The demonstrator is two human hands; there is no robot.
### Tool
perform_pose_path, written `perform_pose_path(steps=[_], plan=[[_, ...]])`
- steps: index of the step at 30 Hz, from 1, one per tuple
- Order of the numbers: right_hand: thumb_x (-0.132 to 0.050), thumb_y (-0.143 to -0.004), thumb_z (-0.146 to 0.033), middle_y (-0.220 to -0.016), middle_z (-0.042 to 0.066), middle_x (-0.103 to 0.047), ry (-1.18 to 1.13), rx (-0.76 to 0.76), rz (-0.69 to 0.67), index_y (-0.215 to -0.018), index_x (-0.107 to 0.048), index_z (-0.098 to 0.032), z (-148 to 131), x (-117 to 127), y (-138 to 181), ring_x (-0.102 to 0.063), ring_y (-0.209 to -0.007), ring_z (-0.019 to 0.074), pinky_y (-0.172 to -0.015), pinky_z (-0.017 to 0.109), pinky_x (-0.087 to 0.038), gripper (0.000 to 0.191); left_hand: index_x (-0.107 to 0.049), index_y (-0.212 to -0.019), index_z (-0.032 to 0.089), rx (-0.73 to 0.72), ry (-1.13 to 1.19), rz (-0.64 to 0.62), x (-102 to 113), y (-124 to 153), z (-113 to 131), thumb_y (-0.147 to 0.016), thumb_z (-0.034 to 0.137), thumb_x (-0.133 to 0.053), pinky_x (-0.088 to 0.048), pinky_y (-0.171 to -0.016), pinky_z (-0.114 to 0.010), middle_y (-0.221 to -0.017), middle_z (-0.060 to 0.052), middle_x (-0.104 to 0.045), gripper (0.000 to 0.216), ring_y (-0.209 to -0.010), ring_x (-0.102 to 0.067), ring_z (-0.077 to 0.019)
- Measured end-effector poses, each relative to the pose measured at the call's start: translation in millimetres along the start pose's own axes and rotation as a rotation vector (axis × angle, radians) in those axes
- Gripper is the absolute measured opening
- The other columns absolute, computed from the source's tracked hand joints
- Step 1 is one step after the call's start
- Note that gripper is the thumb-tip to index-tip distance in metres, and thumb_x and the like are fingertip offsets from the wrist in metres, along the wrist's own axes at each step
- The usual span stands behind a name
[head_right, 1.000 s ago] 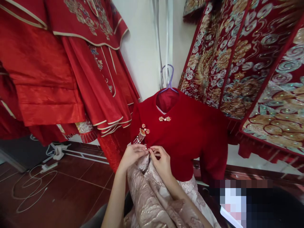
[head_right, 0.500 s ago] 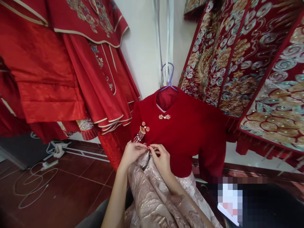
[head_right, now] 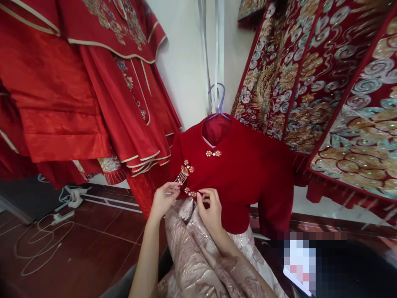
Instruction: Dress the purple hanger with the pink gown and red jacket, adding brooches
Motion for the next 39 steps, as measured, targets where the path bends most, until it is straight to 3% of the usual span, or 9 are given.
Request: perform_pose_path(steps=[4, 7, 10, 12, 17, 22, 32, 39], plan=[[-0.059, -0.086, -0.015, -0.084, 0.001, -0.055, 0.028, 0.149, 0.117, -0.09, -0.058, -0.019, -1.0, 5.2, 8.3, -0.054, -0.065, 0.0089, -0.054, 0.02, -0.047, 0.005, -0.07, -0.09, 0.015, 0.008, 0.015, 0.061, 18.8, 1.9, 4.3, -0.075, 0.02, -0.062, -0.052, -0.066, -0.024, -0.081, -0.005, -0.071, 0.017, -0.068, -0.064, -0.0129], [-0.06, -0.084, -0.013, -0.066, -0.005, -0.052, 0.055, 0.178, 0.049, -0.089, -0.057, -0.019, 0.1, 3.9, 12.8, -0.045, -0.05, 0.0062, -0.046, 0.017, -0.038, 0.008, -0.07, -0.088, 0.016, -0.054, -0.008, -0.087, 16.8, 7.5, 10.6, -0.077, 0.023, -0.063, -0.051, -0.07, -0.025, -0.086, -0.006, -0.071, 0.014, -0.074, -0.064, -0.0139], [-0.06, -0.085, -0.017, -0.055, -0.008, -0.046, 0.061, 0.101, -0.078, -0.086, -0.056, -0.019, 0.5, 1.0, 12.5, -0.042, -0.044, 0.0056, -0.043, 0.017, -0.035, 0.004, -0.069, -0.093, 0.017, -0.109, -0.039, -0.277, 2.6, 12.9, 14.6, -0.076, 0.019, -0.065, -0.051, -0.077, -0.026, -0.097, -0.006, -0.07, 0.018, -0.082, -0.065, -0.0144], [-0.059, -0.086, -0.021, -0.054, -0.008, -0.045, 0.069, 0.047, -0.125, -0.085, -0.056, -0.019, 0.5, 0.3, 10.5, -0.043, -0.044, 0.0059, -0.044, 0.017, -0.036, 0.004, -0.067, -0.097, 0.017, -0.116, -0.044, -0.322, -7.1, 14.6, 15.1, -0.075, 0.016, -0.065, -0.051, -0.079, -0.027, -0.095, -0.006, -0.07, 0.022, -0.085, -0.064, -0.0146], [-0.057, -0.088, -0.027, -0.064, -0.004, -0.053, 0.092, -0.056, -0.114, -0.087, -0.057, -0.019, 2.8, 1.7, 6.6, -0.047, -0.05, 0.0078, -0.049, 0.019, -0.039, 0.008, -0.064, -0.092, 0.017, -0.119, -0.084, -0.279, -15.2, 13.7, 10.8, -0.075, 0.019, -0.066, -0.051, -0.076, -0.026, -0.085, -0.004, -0.068, 0.017, -0.08, -0.064, -0.0146], [-0.05, -0.091, -0.028, -0.082, 0.002, -0.059, 0.126, -0.058, -0.084, -0.101, -0.061, -0.018, 5.2, 1.9, 4.9, -0.049, -0.058, 0.0094, -0.055, 0.022, -0.042, 0.017, -0.064, -0.089, 0.018, -0.13, -0.091, -0.251, -12.6, 13.2, 8.4, -0.076, 0.023, -0.067, -0.051, -0.074, -0.026, -0.084, -0.004, -0.068, 0.015, -0.079, -0.064, -0.0151], [-0.055, -0.088, -0.026, -0.086, 0.001, -0.062, 0.141, -0.068, -0.138, -0.106, -0.063, -0.019, 6.0, 1.1, 3.1, -0.048, -0.053, 0.0076, -0.054, 0.022, -0.043, 0.022, -0.066, -0.091, 0.017, -0.122, -0.089, -0.224, -18.4, 11.2, 6.6, -0.077, 0.031, -0.068, -0.052, -0.068, -0.025, -0.082, -0.005, -0.069, 0.02, -0.076, -0.065, -0.0155], [-0.057, -0.085, -0.026, -0.086, 0.001, -0.064, 0.138, -0.062, -0.143, -0.102, -0.064, -0.02, 6.1, 1.9, 2.9, -0.048, -0.052, 0.0076, -0.051, 0.021, -0.043, 0.02, -0.065, -0.083, 0.017, -0.182, -0.09, -0.221, -19.0, 10.4, 2.2, -0.077, 0.033, -0.07, -0.052, -0.073, -0.026, -0.08, -0.004, -0.068, 0.018, -0.076, -0.065, -0.0154]])
Point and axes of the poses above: each hand's wrist, its own y-axis away from the middle knuckle, its own x-axis out of the back of the hand, z = x × y, the point moved 1 cm from there along -y, towards the middle knuckle
